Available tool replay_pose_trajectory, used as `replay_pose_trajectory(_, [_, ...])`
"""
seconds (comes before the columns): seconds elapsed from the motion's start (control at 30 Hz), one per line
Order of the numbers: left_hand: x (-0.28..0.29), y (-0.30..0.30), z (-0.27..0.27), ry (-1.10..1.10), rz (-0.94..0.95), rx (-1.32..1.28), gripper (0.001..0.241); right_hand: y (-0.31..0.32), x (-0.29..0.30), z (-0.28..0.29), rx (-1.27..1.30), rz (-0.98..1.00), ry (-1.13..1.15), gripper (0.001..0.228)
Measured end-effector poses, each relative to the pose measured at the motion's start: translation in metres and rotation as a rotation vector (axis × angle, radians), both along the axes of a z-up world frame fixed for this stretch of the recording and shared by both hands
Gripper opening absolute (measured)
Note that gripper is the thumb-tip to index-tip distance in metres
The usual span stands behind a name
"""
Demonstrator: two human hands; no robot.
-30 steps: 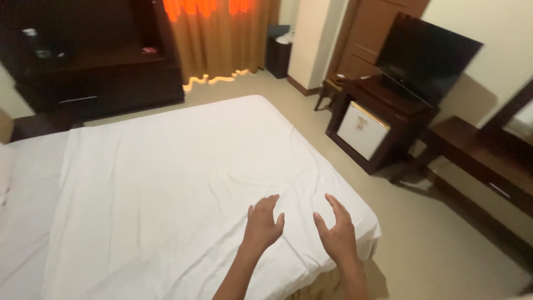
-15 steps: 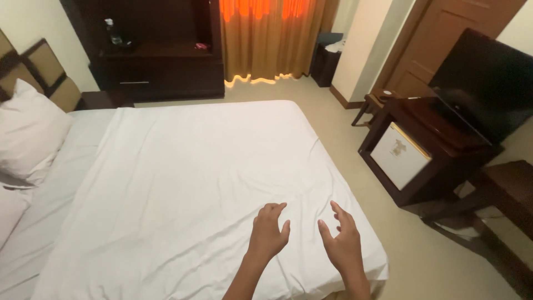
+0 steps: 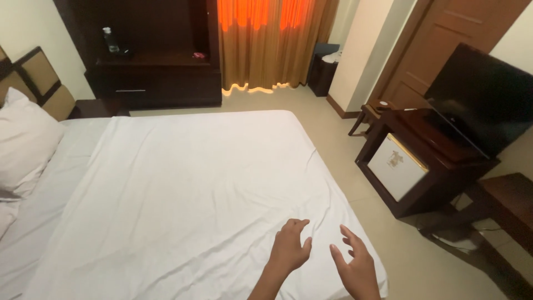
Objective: The person places a white pillow on a bed with white sheets and smooths it into position. They then pick up a wooden tray with a remote and a cup, walk across the room, and place the tray on a bedside table.
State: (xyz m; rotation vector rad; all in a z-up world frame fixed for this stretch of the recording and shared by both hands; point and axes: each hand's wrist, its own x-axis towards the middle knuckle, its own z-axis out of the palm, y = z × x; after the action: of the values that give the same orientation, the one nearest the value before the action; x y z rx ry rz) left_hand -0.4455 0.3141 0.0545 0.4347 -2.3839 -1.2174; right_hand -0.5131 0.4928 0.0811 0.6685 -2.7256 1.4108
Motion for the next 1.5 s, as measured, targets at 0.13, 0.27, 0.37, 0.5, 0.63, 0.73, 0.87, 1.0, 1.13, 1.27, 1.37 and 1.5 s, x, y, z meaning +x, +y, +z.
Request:
replay_pose_trajectory(0.13, [-0.004, 0.001, -0.007, -0.039, 0.01, -0.007, 0.049, 0.001, -0.012, -0.011, 0.033, -0.028, -0.022, 0.062])
replay_pose_trajectory(0.27, [-0.016, -0.008, -0.011, -0.061, 0.1, -0.017, 0.048, -0.003, -0.049, -0.023, 0.01, 0.091, 0.039, 0.061])
replay_pose_trajectory(0.37, [-0.03, 0.001, -0.013, -0.065, 0.204, -0.022, 0.049, -0.002, -0.078, -0.028, 0.02, 0.169, 0.089, 0.059])
replay_pose_trajectory(0.5, [-0.05, 0.028, -0.014, -0.078, 0.323, 0.0, 0.049, 0.01, -0.121, -0.041, 0.04, 0.286, 0.151, 0.06])
replay_pose_trajectory(0.63, [-0.072, 0.068, -0.016, -0.079, 0.384, 0.006, 0.048, 0.035, -0.151, -0.038, 0.05, 0.378, 0.118, 0.059])
replay_pose_trajectory(0.73, [-0.088, 0.09, -0.024, -0.095, 0.43, 0.009, 0.048, 0.052, -0.176, -0.046, 0.078, 0.452, 0.13, 0.06])
replay_pose_trajectory(0.87, [-0.095, 0.116, -0.026, -0.08, 0.477, -0.008, 0.048, 0.07, -0.187, -0.048, 0.072, 0.475, 0.122, 0.059])
replay_pose_trajectory(1.0, [-0.105, 0.125, -0.016, -0.192, 0.446, 0.06, 0.049, 0.08, -0.194, -0.048, 0.032, 0.463, 0.135, 0.059])
replay_pose_trajectory(1.13, [-0.124, 0.129, -0.009, -0.191, 0.401, 0.034, 0.048, 0.091, -0.197, -0.032, -0.022, 0.42, 0.082, 0.058])
replay_pose_trajectory(1.27, [-0.157, 0.137, -0.01, -0.157, 0.319, 0.029, 0.047, 0.11, -0.223, -0.048, -0.013, 0.361, 0.177, 0.06])
replay_pose_trajectory(1.37, [-0.182, 0.149, -0.018, -0.126, 0.238, 0.051, 0.046, 0.13, -0.239, -0.058, 0.066, 0.265, 0.177, 0.059])
replay_pose_trajectory(1.5, [-0.199, 0.163, -0.027, -0.052, 0.118, 0.042, 0.046, 0.155, -0.247, -0.069, 0.098, 0.162, 0.141, 0.059])
